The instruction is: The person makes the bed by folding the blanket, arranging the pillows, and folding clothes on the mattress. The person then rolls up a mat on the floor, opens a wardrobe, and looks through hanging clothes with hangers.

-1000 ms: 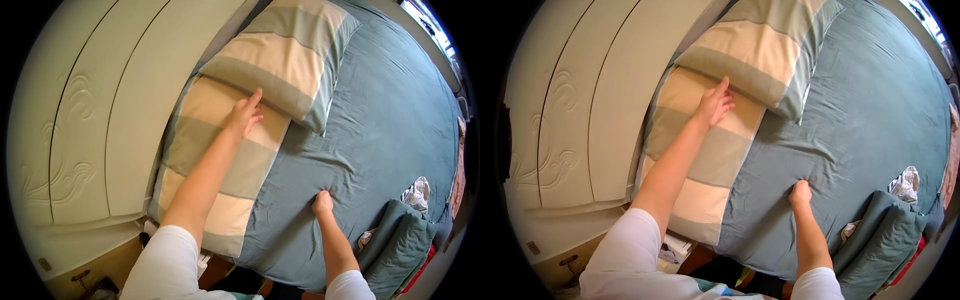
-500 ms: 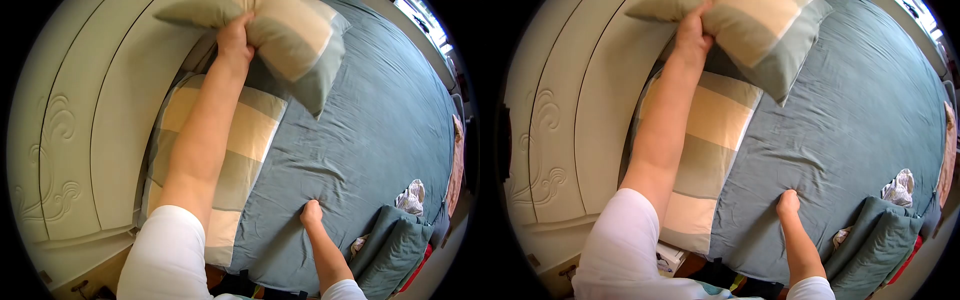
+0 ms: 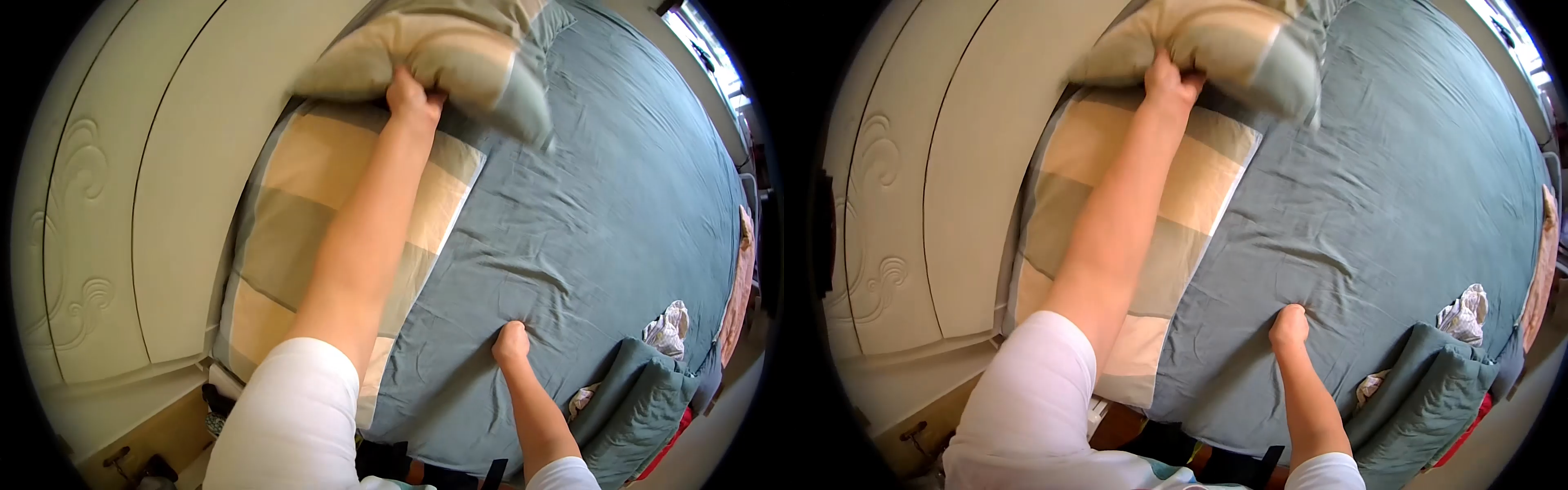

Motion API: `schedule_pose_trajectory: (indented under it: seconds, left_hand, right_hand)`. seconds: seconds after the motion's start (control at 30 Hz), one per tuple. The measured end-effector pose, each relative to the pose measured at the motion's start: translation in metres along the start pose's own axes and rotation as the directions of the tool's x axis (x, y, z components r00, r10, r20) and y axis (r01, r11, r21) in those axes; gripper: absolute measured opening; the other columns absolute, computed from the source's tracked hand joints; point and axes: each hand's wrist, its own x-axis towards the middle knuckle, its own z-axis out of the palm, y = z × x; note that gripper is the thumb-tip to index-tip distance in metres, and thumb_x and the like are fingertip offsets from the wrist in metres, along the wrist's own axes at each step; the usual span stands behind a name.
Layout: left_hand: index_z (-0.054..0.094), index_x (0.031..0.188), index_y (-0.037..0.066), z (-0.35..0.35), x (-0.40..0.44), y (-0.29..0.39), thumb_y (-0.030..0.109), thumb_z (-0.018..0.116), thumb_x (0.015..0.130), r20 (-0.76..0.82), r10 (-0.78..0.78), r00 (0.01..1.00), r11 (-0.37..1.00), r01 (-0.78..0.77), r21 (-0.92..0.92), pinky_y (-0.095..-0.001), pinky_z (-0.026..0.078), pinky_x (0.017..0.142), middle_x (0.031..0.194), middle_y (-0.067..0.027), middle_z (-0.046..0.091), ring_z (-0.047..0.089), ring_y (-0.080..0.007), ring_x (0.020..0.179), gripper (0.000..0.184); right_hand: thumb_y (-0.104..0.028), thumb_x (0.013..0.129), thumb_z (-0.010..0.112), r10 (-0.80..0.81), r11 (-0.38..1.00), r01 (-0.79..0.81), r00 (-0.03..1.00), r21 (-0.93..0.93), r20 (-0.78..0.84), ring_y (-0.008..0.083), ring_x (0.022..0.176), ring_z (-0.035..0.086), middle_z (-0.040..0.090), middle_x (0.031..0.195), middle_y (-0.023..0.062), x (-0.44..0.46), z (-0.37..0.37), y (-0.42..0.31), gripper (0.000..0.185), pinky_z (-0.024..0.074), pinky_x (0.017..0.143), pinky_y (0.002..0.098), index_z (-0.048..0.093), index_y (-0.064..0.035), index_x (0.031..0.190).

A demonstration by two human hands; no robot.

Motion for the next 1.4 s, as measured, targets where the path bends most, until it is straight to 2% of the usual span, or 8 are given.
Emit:
schedule_pose_trajectory:
  seconds: [0.17, 0.3, 0.37, 0.57, 0.97, 1.13, 1.27, 1.4]
  left_hand:
    - [0.043, 0.118, -0.004, -0.098, 0.014, -0.003, 0.036, 0.042, 0.086, 0.142, 0.297, 0.944, 0.135, -0.189, 0.973, -0.0352, 0.037, 0.088, 0.118, -0.0191, 0.049, 0.048, -0.0296, 0.106, 0.051]
    - [0.043, 0.12, 0.0, -0.1, -0.03, 0.002, 0.059, 0.05, 0.074, 0.131, -0.079, 0.988, -0.387, -0.151, 0.91, -0.0348, 0.032, 0.094, 0.115, -0.0194, 0.051, 0.047, -0.0299, 0.109, 0.075]
    - [0.048, 0.118, 0.005, -0.106, -0.04, -0.002, 0.065, 0.054, 0.066, 0.657, -0.052, 0.752, -0.791, -0.433, 0.432, -0.036, 0.024, 0.099, 0.11, -0.018, 0.054, 0.045, -0.0265, 0.111, 0.08]
    - [0.064, 0.082, 0.01, -0.078, -0.093, 0.017, 0.055, 0.056, 0.07, 0.391, -0.257, 0.884, -0.812, -0.417, 0.408, -0.0368, 0.032, 0.083, 0.079, -0.0068, 0.06, 0.052, -0.0217, 0.087, 0.048]
    - [0.047, 0.073, 0.005, -0.125, -0.323, 0.121, 0.045, 0.068, 0.065, 0.803, 0.148, 0.578, -0.632, -0.569, 0.526, -0.0373, 0.035, 0.065, 0.071, -0.0081, 0.046, 0.044, -0.0278, 0.07, 0.046]
    - [0.055, 0.081, 0.005, -0.077, -0.164, 0.057, 0.035, 0.069, 0.068, 0.943, 0.3, 0.144, -0.709, -0.627, 0.321, -0.042, 0.04, 0.073, 0.079, -0.0103, 0.056, 0.052, -0.0325, 0.075, 0.035]
    - [0.058, 0.07, 0.011, -0.048, -0.098, 0.004, 0.04, 0.06, 0.072, 0.804, 0.217, 0.554, -0.704, -0.481, 0.522, -0.0421, 0.041, 0.067, 0.075, -0.0097, 0.056, 0.054, -0.0276, 0.076, 0.029]
    - [0.044, 0.096, 0.01, -0.095, -0.164, -0.03, 0.023, 0.065, 0.068, 0.883, 0.272, 0.382, -0.47, -0.748, 0.469, -0.0459, 0.03, 0.081, 0.104, -0.0103, 0.044, 0.04, -0.0305, 0.098, 0.037]
  right_hand:
    - [-0.001, 0.065, 0.06, -0.039, 0.998, 0.039, 0.999, -0.043, -0.001, 0.0316, 0.089, 0.059, 0.06, 0.091, 0.0207, 0.001, -0.002, -0.002, 0.025, 0.0492, 0.074, 0.0355, 0.055, 0.0041, 0.09]
    - [-0.002, 0.065, 0.059, -0.096, 0.995, 0.094, 0.994, -0.044, -0.045, 0.0323, 0.088, 0.058, 0.059, 0.092, 0.0201, -0.001, -0.002, 0.0, 0.016, 0.0489, 0.073, 0.0362, 0.06, 0.0006, 0.081]
    - [-0.002, 0.065, 0.059, -0.112, 0.992, 0.108, 0.992, -0.068, -0.06, 0.0323, 0.088, 0.058, 0.059, 0.092, 0.0201, 0.001, -0.001, 0.002, 0.016, 0.0489, 0.073, 0.0364, 0.06, 0.0009, 0.081]
    - [0.0, 0.066, 0.061, -0.146, 0.985, 0.147, 0.989, -0.096, 0.013, 0.03, 0.09, 0.059, 0.06, 0.095, 0.0191, -0.006, -0.011, -0.002, 0.027, 0.0495, 0.073, 0.0337, 0.056, 0.0031, 0.091]
    - [-0.002, 0.066, 0.064, -0.095, 0.992, 0.093, 0.995, -0.088, -0.014, 0.0267, 0.089, 0.06, 0.06, 0.096, 0.0179, -0.009, -0.018, -0.006, 0.027, 0.0501, 0.073, 0.0318, 0.057, 0.0043, 0.091]
    - [-0.001, 0.063, 0.059, -0.193, 0.979, 0.189, 0.98, -0.077, -0.046, 0.0317, 0.089, 0.058, 0.06, 0.092, 0.0204, -0.006, -0.009, 0.0, 0.019, 0.0485, 0.075, 0.0368, 0.06, 0.0007, 0.082]
    - [-0.004, 0.068, 0.058, -0.158, 0.965, 0.168, 0.985, -0.201, 0.065, 0.0295, 0.094, 0.057, 0.059, 0.098, 0.0177, -0.01, -0.019, -0.006, 0.021, 0.0484, 0.077, 0.0349, 0.061, -0.0011, 0.089]
    - [-0.004, 0.067, 0.058, -0.139, 0.982, 0.147, 0.987, -0.12, 0.076, 0.0306, 0.093, 0.057, 0.059, 0.098, 0.0182, -0.003, -0.013, -0.002, 0.021, 0.0482, 0.077, 0.0361, 0.06, -0.0012, 0.088]
